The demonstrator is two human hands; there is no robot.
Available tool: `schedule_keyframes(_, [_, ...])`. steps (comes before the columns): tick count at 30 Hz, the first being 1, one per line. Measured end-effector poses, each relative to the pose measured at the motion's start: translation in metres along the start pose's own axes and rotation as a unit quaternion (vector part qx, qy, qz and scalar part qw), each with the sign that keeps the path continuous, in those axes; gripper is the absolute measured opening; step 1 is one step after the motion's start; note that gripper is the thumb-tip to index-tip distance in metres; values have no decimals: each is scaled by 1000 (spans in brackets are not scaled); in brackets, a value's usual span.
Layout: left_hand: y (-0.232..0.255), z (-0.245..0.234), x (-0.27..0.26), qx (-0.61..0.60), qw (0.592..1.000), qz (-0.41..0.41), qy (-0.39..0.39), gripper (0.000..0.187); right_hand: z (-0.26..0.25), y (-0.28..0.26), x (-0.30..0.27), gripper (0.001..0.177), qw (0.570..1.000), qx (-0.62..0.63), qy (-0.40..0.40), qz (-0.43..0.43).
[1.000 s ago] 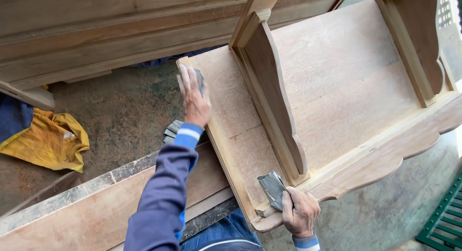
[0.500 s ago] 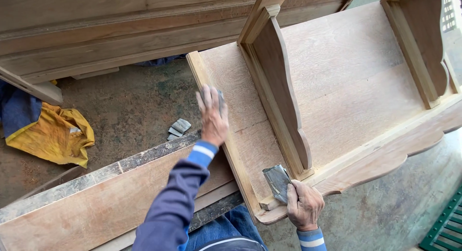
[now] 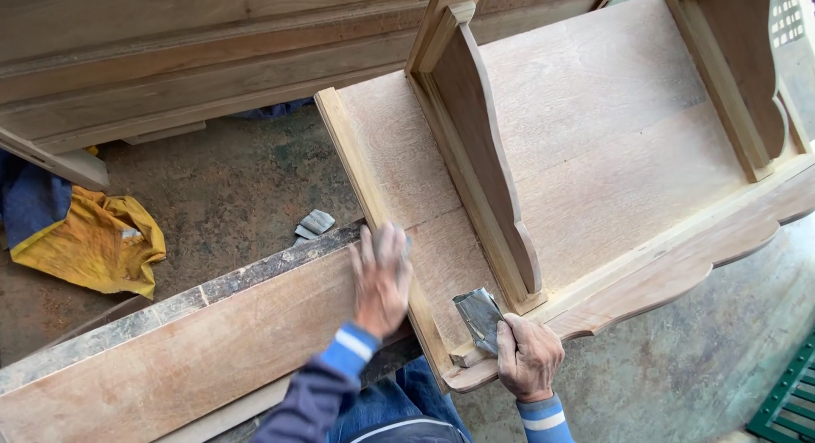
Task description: The recorder is sanding the surfaces and inner edges of a wooden shelf unit using sandpaper.
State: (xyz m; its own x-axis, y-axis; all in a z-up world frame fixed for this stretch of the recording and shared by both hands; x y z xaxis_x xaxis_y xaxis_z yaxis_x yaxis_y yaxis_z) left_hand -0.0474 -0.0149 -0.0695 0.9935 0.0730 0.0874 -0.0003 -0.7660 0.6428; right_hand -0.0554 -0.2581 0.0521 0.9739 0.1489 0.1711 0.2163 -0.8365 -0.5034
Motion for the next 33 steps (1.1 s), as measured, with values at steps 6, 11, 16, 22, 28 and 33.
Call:
schedule_keyframes(6, [13, -23, 18, 43, 999, 2, 21, 61, 0, 0, -3, 8, 1000, 3, 2, 0])
schedule_keyframes(11, [35, -3, -42, 40, 991, 99, -82, 63, 0, -1, -1, 7, 1000, 7, 6, 15])
schedule_keyframes(16, [-31, -42, 99, 97, 989, 67, -88, 56, -1, 0, -1, 7, 1000, 3, -1, 4])
schedule_keyframes(22, [-19, -42, 89, 94, 995, 25, 7, 63, -2, 1, -1, 9, 1000, 16, 13, -11])
schedule_keyframes(28, [37, -46, -11, 20, 973, 136, -184, 66, -2, 1, 0, 8, 1000, 12, 11, 11])
schedule_keyframes(33, [-42, -76, 115, 136, 981, 43, -128, 51, -3, -2, 0, 9, 1000, 11, 18, 5])
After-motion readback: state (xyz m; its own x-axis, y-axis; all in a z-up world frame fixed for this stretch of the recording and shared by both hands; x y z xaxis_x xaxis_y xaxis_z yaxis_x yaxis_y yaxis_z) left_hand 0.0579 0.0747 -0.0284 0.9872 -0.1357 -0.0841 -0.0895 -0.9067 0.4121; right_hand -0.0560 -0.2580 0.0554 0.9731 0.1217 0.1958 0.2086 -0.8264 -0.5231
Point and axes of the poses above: each hand's wrist, its own x-axis towards the middle knuckle, its own z-axis out of the palm, y = z × x, the point moved 5 cm from there along x, towards the middle knuckle, and after that the axes turned 4 degrees about z, right-handed, at the moved point
